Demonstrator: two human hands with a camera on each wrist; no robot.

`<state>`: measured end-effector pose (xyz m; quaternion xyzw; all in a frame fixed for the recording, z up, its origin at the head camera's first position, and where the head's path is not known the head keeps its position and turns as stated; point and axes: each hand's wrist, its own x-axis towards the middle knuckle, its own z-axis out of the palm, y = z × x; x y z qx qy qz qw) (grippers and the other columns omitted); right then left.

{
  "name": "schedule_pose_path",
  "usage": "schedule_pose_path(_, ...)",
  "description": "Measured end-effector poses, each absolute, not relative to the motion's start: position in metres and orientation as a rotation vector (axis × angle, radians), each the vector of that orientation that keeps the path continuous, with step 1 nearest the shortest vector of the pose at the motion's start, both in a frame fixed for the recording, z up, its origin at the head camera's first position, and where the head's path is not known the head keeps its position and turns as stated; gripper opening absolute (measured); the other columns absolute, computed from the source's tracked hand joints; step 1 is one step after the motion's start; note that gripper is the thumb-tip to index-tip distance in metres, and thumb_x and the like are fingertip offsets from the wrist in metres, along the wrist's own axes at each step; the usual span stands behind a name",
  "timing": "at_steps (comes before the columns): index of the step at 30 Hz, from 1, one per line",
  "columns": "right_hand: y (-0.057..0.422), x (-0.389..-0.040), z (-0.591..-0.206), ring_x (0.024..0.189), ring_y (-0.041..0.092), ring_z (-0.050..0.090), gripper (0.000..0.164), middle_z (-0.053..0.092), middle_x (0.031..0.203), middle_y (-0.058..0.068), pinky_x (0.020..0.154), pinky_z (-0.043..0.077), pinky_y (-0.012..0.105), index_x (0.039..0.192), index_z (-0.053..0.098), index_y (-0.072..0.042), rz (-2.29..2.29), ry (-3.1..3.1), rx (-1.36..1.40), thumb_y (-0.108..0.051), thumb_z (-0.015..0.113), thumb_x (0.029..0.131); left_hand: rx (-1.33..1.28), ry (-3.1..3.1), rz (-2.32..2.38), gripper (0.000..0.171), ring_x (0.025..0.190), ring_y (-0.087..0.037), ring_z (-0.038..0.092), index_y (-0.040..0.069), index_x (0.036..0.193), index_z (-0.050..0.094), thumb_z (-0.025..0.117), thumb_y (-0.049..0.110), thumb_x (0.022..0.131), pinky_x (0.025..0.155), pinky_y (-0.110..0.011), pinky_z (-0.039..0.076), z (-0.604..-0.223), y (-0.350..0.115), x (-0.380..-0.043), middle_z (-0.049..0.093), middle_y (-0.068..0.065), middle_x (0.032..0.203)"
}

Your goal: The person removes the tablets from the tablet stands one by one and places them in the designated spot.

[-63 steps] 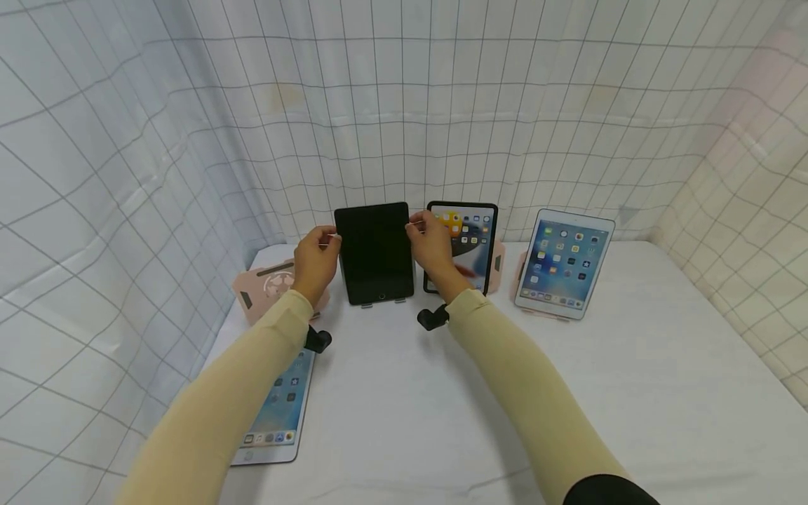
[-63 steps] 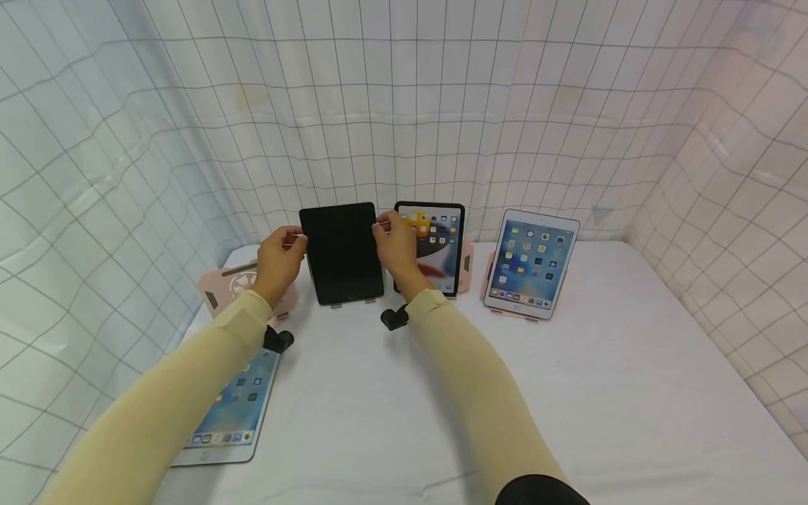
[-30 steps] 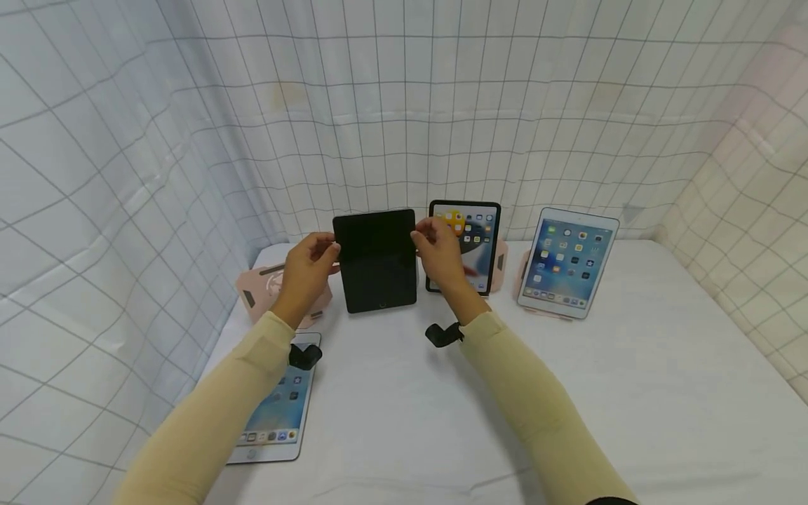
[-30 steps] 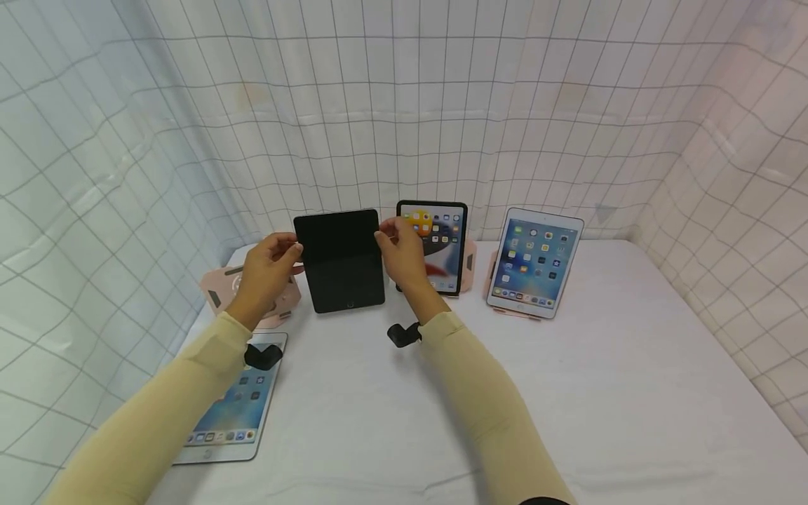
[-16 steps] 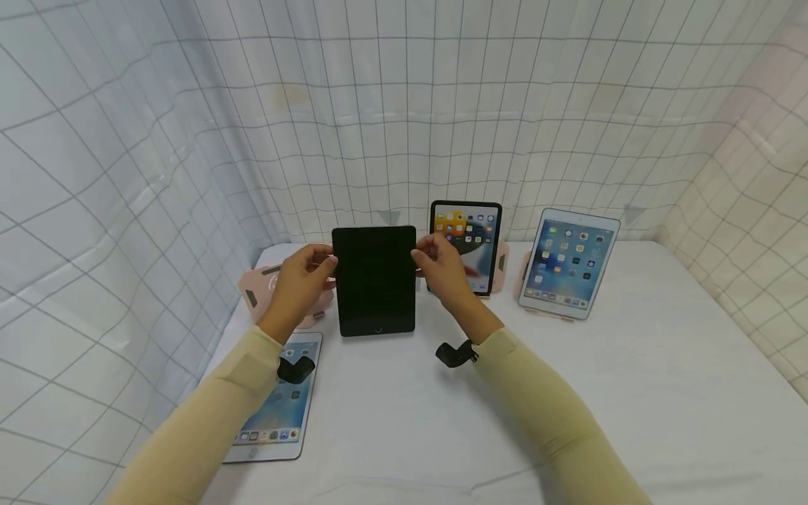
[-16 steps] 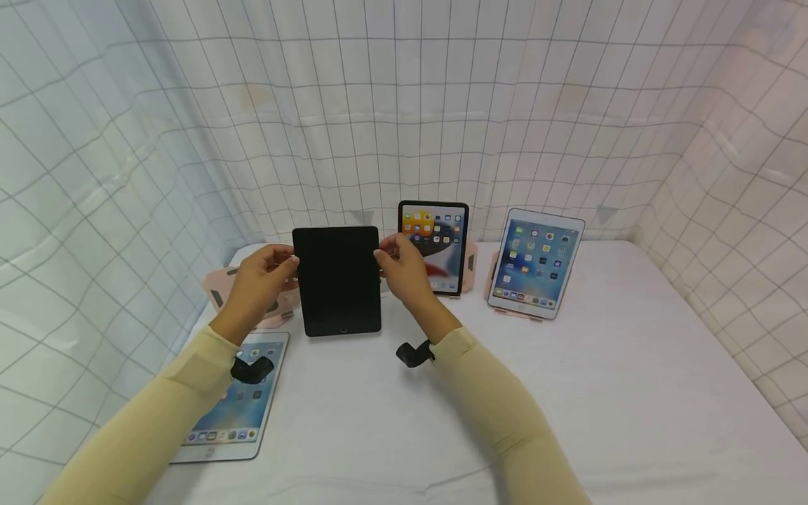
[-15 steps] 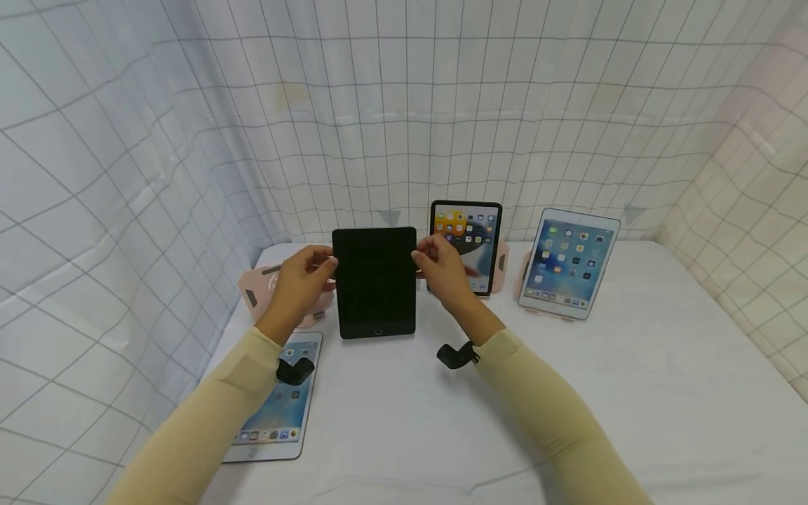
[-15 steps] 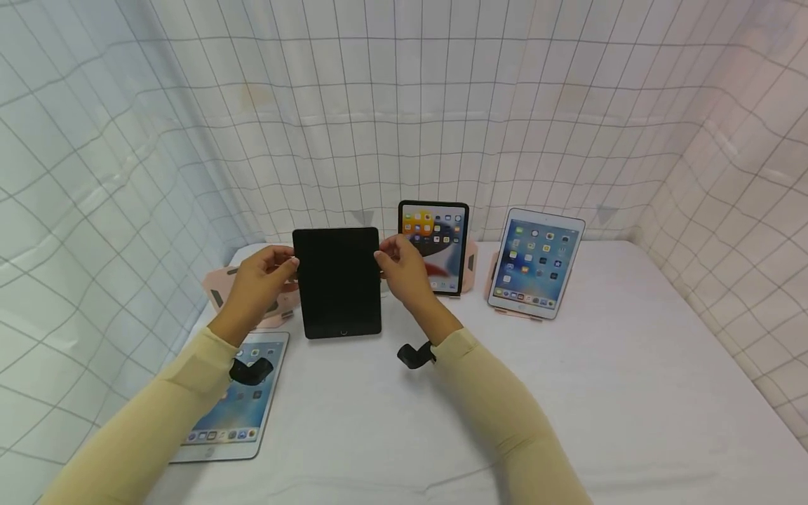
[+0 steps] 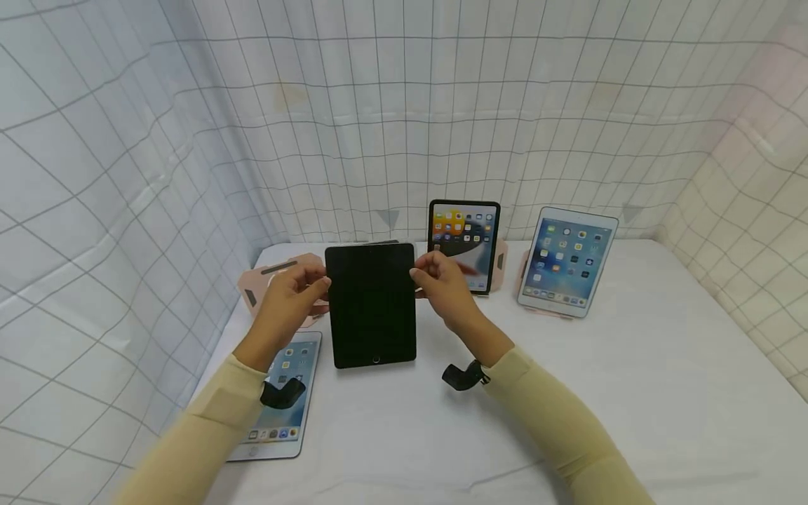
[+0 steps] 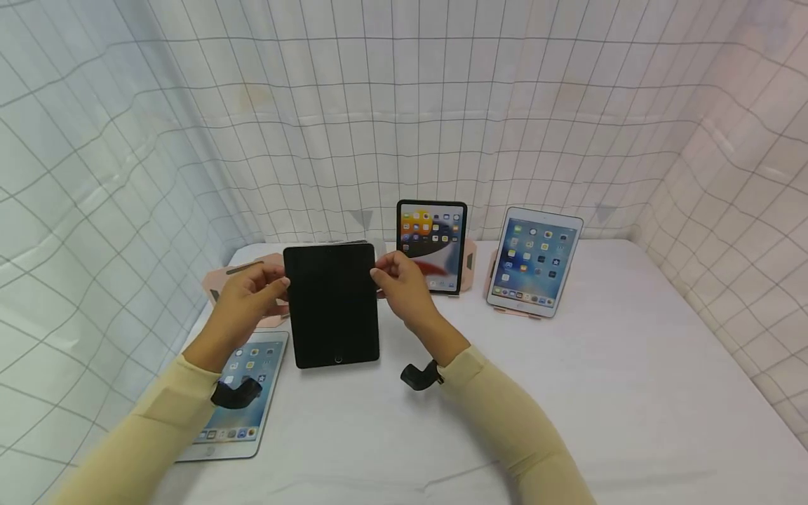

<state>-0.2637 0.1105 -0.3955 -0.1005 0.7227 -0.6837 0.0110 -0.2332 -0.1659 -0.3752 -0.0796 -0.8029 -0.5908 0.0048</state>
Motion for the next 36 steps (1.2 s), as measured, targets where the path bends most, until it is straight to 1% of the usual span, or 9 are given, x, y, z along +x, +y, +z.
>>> schedule_pose_path(9,0.108,-0.245,-0.401,0.084,0.022,0.056,0.011,0.057,0.092,0.011,0.076,0.057,0.033,0.111,0.054,-0.005,-2.117,2.178,-0.22,-0.011,0.057,0.102,-0.27,-2.562,-1.915,0.031,0.086,-0.02,0.06,-0.003,0.125,0.051,0.057,0.017,0.102,0.073,-0.033,0.059,-0.38,-0.174,-0.225,0.056,-0.015,0.103)
schedule_pose_path(17,0.103,-0.231,-0.41,0.082,0.021,0.056,0.011,0.056,0.09,0.01,0.075,0.059,0.035,0.111,0.053,-0.004,-2.086,2.14,-0.181,-0.009,0.056,0.101,-0.312,-2.635,-1.894,0.033,0.088,-0.023,0.062,-0.006,0.128,0.051,0.055,0.014,0.103,0.073,-0.033,0.059,-0.386,-0.181,-0.216,0.057,-0.018,0.105)
schedule_pose_path(21,0.1,-0.225,-0.414,0.08,0.021,0.059,0.01,0.057,0.089,0.01,0.072,0.059,0.036,0.11,0.053,-0.002,-2.047,2.126,-0.219,-0.006,0.056,0.101,-0.27,-2.641,-1.917,0.032,0.088,-0.024,0.061,-0.007,0.127,0.051,0.055,0.013,0.103,0.072,-0.033,0.059,-0.392,-0.185,-0.21,0.058,-0.016,0.103)
schedule_pose_path(28,0.095,-0.219,-0.423,0.082,0.021,0.061,0.009,0.059,0.091,0.011,0.07,0.06,0.034,0.108,0.051,-0.002,-1.961,2.114,-0.239,-0.005,0.056,0.101,-0.169,-2.647,-1.938,0.031,0.083,-0.018,0.06,-0.007,0.126,0.051,0.055,0.013,0.103,0.07,-0.031,0.059,-0.402,-0.19,-0.201,0.058,-0.011,0.098)
schedule_pose_path(36,0.09,-0.213,-0.428,0.079,0.02,0.061,0.011,0.058,0.087,0.011,0.07,0.06,0.035,0.107,0.05,0.001,-1.935,2.081,-0.238,-0.004,0.055,0.101,-0.158,-2.675,-1.94,0.032,0.082,-0.018,0.059,-0.008,0.127,0.05,0.054,0.013,0.103,0.069,-0.031,0.059,-0.408,-0.196,-0.196,0.058,-0.012,0.098)
